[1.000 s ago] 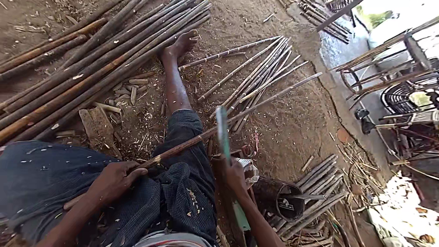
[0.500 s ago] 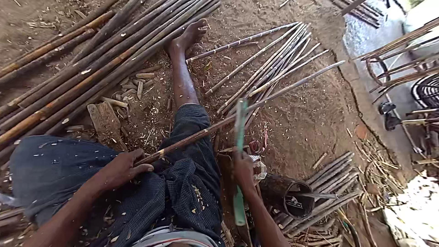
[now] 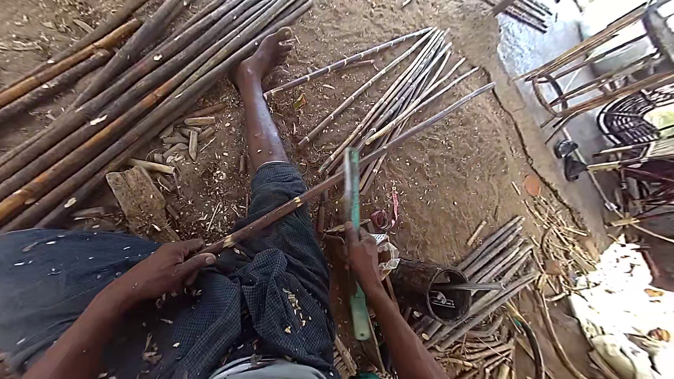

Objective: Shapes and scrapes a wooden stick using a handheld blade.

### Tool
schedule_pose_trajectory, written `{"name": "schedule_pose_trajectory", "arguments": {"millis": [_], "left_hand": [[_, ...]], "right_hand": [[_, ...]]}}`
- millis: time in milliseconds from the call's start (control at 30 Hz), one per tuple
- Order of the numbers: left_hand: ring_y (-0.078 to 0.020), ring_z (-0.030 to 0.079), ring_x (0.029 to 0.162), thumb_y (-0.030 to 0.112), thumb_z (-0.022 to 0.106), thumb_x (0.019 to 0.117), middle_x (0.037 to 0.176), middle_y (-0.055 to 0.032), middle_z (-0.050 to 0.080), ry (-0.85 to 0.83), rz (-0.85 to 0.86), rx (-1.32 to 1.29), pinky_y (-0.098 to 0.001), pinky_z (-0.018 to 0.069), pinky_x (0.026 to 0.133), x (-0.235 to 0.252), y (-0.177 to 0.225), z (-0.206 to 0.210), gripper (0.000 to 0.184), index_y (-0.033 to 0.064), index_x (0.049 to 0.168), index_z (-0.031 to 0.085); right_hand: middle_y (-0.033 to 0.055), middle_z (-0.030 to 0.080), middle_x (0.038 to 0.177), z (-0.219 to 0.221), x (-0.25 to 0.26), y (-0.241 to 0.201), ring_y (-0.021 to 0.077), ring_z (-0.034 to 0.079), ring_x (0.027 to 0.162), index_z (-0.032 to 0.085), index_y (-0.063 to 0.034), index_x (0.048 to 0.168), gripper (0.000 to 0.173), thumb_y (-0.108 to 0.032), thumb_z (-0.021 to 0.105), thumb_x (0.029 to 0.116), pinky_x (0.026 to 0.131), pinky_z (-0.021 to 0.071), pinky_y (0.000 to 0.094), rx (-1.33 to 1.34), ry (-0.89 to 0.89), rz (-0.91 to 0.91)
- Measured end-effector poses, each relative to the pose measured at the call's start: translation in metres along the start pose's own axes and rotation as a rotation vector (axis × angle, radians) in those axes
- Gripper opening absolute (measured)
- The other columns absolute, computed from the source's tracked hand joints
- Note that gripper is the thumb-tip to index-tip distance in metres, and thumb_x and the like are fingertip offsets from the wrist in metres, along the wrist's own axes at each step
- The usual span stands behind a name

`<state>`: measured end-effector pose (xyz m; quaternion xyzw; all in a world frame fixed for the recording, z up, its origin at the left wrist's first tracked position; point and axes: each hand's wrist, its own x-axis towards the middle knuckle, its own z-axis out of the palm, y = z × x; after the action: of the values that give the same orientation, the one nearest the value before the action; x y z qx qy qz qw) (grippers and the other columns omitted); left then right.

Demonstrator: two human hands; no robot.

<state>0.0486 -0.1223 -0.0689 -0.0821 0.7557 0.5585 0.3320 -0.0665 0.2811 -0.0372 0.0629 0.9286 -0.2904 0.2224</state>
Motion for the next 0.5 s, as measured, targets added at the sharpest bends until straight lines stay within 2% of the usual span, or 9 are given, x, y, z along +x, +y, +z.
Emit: {"name": "schedule_pose_trajectory", "arguments": {"millis": [33,100,167,233,300,333,367,433,500], "left_hand": [[-0.0123,0.051,0.046,0.043,0.052,0.1052,0.058,-0.0017,0.056,-0.013,-0.003,-0.030,-0.0269,0.0427,0.045,0.000,0.000,-0.001,0.034,0.0130,0.095,0.063],[-0.0121,0.050,0.044,0.044,0.050,0.1050,0.058,-0.0028,0.056,-0.037,-0.004,-0.084,-0.0255,0.0414,0.043,-0.003,0.001,-0.003,0.035,0.0127,0.096,0.064],[-0.0118,0.049,0.043,0.046,0.049,0.1042,0.057,-0.0031,0.055,-0.059,0.001,-0.124,-0.0242,0.0402,0.042,-0.002,0.002,-0.005,0.037,0.0132,0.094,0.064],[-0.0115,0.046,0.041,0.042,0.047,0.1057,0.057,-0.0040,0.055,-0.086,-0.008,-0.190,-0.0231,0.0383,0.041,-0.002,0.002,-0.003,0.037,0.0110,0.098,0.066],[-0.0105,0.045,0.040,0.041,0.046,0.1056,0.057,-0.0038,0.055,-0.095,-0.025,-0.228,-0.0222,0.0373,0.040,-0.004,0.003,-0.006,0.037,0.0106,0.098,0.067],[-0.0101,0.045,0.039,0.041,0.047,0.1048,0.056,-0.0035,0.055,-0.086,-0.020,-0.230,-0.0218,0.0376,0.039,-0.005,0.003,-0.006,0.037,0.0108,0.095,0.067],[-0.0104,0.046,0.039,0.042,0.048,0.1042,0.056,-0.0029,0.055,-0.063,-0.008,-0.191,-0.0224,0.0384,0.039,-0.005,0.003,-0.005,0.037,0.0115,0.093,0.066],[-0.0114,0.050,0.045,0.041,0.054,0.1043,0.058,-0.0004,0.056,0.068,0.024,0.049,-0.0280,0.0424,0.045,-0.002,0.004,-0.002,0.033,0.0138,0.090,0.066],[-0.0147,0.056,0.055,0.048,0.063,0.0985,0.062,0.0013,0.055,0.266,0.072,0.363,-0.0392,0.0474,0.055,-0.003,0.002,0.013,0.034,0.0151,0.090,0.065]], "right_hand": [[0.0105,0.057,0.066,0.006,-0.007,-0.006,0.0269,0.058,0.056,0.065,-0.0075,0.101,0.055,-0.059,0.045,0.1047,0.053,0.0511,0.0495,-0.097,-0.072,-0.082],[0.0090,0.061,0.069,0.011,-0.016,-0.013,0.0284,0.065,0.065,0.067,-0.0112,0.095,0.050,-0.057,0.049,0.1034,0.061,0.0535,0.0532,-0.291,-0.184,-0.186],[0.0109,0.057,0.066,-0.001,-0.007,-0.011,0.0273,0.057,0.057,0.068,-0.0096,0.098,0.056,-0.063,0.050,0.1016,0.053,0.0488,0.0498,-0.109,-0.062,-0.056],[0.0094,0.051,0.061,-0.002,-0.003,-0.004,0.0240,0.051,0.047,0.063,-0.0112,0.099,0.064,-0.072,0.043,0.0997,0.044,0.0460,0.0440,0.009,0.002,0.039],[0.0093,0.059,0.067,0.007,-0.014,-0.015,0.0256,0.061,0.059,0.067,-0.0096,0.097,0.051,-0.057,0.049,0.1040,0.056,0.0522,0.0490,-0.155,-0.157,-0.139],[0.0067,0.060,0.069,0.010,-0.016,-0.018,0.0249,0.063,0.064,0.066,-0.0127,0.094,0.049,-0.058,0.048,0.1033,0.060,0.0529,0.0498,-0.275,-0.238,-0.208],[0.0078,0.062,0.071,0.006,-0.014,-0.021,0.0267,0.065,0.067,0.067,-0.0121,0.094,0.049,-0.058,0.051,0.1024,0.062,0.0534,0.0521,-0.289,-0.248,-0.199],[0.0126,0.061,0.072,-0.011,0.013,-0.023,0.0293,0.061,0.064,0.068,-0.0053,0.097,0.052,-0.055,0.054,0.1027,0.061,0.0515,0.0531,-0.103,-0.093,-0.043],[0.0110,0.056,0.067,-0.017,0.019,-0.024,0.0260,0.057,0.053,0.064,-0.0065,0.099,0.059,-0.063,0.048,0.1022,0.049,0.0504,0.0468,-0.032,-0.010,0.020]]}}
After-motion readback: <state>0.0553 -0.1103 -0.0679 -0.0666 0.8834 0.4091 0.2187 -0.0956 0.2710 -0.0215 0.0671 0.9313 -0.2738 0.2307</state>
